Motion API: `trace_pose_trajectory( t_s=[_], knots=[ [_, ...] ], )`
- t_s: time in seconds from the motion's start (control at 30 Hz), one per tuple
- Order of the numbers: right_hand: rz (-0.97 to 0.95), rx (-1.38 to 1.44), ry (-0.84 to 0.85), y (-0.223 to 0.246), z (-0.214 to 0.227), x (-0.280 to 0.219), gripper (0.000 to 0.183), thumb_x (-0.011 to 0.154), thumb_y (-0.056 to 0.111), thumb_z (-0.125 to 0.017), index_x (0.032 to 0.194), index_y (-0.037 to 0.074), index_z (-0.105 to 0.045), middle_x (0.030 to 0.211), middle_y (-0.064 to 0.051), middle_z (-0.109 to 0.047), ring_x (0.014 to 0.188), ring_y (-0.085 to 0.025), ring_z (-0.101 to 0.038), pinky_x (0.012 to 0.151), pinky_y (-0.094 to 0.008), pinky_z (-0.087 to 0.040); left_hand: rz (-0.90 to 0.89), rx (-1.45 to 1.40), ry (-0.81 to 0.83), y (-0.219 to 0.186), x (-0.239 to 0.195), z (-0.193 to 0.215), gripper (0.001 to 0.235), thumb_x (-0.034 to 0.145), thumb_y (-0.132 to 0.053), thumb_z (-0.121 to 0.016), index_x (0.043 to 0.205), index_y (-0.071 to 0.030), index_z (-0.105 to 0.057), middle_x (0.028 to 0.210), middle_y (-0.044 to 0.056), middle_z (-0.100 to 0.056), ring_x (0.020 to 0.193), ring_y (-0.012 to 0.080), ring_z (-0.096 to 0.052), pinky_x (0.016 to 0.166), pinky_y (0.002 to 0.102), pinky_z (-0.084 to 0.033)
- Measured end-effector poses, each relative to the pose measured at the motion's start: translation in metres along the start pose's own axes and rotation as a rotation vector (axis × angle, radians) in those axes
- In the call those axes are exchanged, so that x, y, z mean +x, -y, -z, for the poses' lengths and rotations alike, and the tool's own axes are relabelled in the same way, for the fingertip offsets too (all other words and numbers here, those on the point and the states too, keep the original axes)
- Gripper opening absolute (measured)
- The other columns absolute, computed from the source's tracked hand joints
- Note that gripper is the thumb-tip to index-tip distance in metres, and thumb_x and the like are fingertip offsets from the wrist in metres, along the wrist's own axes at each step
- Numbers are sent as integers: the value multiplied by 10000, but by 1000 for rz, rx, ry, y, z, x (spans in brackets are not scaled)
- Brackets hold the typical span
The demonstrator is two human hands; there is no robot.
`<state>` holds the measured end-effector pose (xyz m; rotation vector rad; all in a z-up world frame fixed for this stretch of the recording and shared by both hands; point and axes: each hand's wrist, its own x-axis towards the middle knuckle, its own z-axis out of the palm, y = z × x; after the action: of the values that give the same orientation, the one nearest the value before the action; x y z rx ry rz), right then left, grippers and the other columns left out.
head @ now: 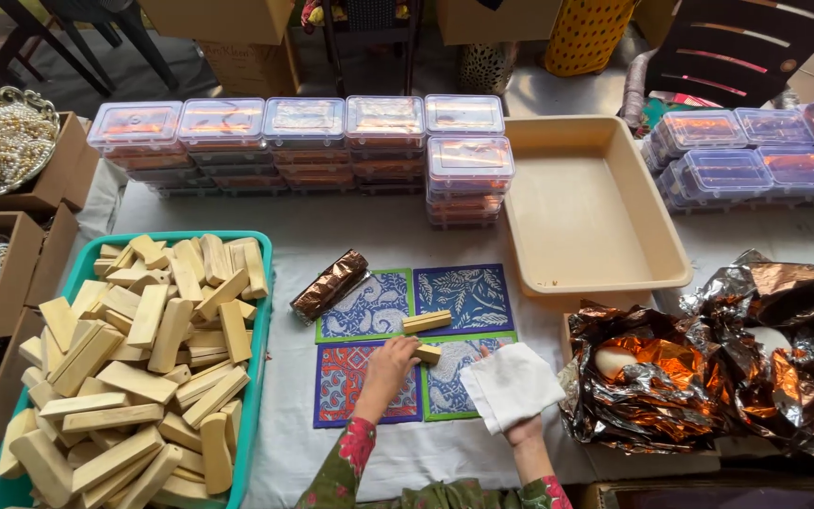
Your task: The person wraps rectangular soap bars in copper-colored foil. They pick up a soap bar, place it on a foil sheet, fold the foil around it, and set the wrapped item aside. They also wipe a soap bar with a white cloth before wrapping it.
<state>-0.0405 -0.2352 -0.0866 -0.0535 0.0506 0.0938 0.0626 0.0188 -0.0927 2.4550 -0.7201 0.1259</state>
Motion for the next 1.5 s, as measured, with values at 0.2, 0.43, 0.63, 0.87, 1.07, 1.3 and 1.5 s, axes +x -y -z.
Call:
trace_pose_trajectory(
  t_s=[0.2,0.43,0.63,0.87,1.07,1.3,1.5],
  knots=[
    [67,-212,-165,20,2,9,690,1048,549,-358,1569,97,-342,1598,-221,-375,1433,-385,-379,1178,-547,-287,-48,135,-121,14,-14,-13,427,761,-172,-774,1178,-131,-690,1199,58,-693,1237,284,-618,1033,463,-491],
    [176,-712,-289,2,51,51,682,1051,464,-412,1585,47,-335,1629,-166,-408,1466,-300,-402,1234,-434,-294,708,-425,-8,-40,-44,-40,340,804,-241,-865,1106,-131,-752,1050,36,-762,928,202,-761,806,342,-593],
    [339,-1714,-316,-64,37,58,848,962,406,-671,1582,-9,-268,1520,-287,-330,1395,-405,-383,1152,-450,-336,779,-1038,-116,-44,-45,-79,352,799,-65,-785,1143,-41,-710,975,92,-800,799,111,-760,691,242,-583],
    [222,-1154,-493,-59,48,67,636,941,216,-676,1502,107,-398,1286,-126,-584,1110,-224,-600,898,-356,-513,713,-1034,-125,-83,-37,-35,292,844,-90,-772,1117,-12,-705,1041,72,-779,867,135,-773,737,280,-625],
    [130,-774,-466,-23,90,67,359,1032,216,-623,1361,99,-538,1126,-44,-690,934,-138,-675,753,-303,-571,458,-964,-2,-101,-36,-14,337,901,-210,-783,1212,-83,-769,1161,56,-747,955,137,-738,801,273,-605],
    [-107,-533,-475,-56,48,58,417,1005,324,-525,1328,64,-562,1119,-92,-724,922,-191,-724,781,-355,-605,483,-665,-253,-111,-34,4,514,717,-209,-919,1194,-134,-742,1130,61,-601,1063,233,-651,889,360,-552],
    [-172,-639,-387,-79,58,53,390,1005,198,-601,1382,98,-582,1135,-53,-718,922,-126,-699,791,-307,-592,462,-279,-448,-79,-30,5,737,669,-166,-912,1345,-149,-618,1297,54,-597,1226,279,-563,1050,446,-406]
  ],
)
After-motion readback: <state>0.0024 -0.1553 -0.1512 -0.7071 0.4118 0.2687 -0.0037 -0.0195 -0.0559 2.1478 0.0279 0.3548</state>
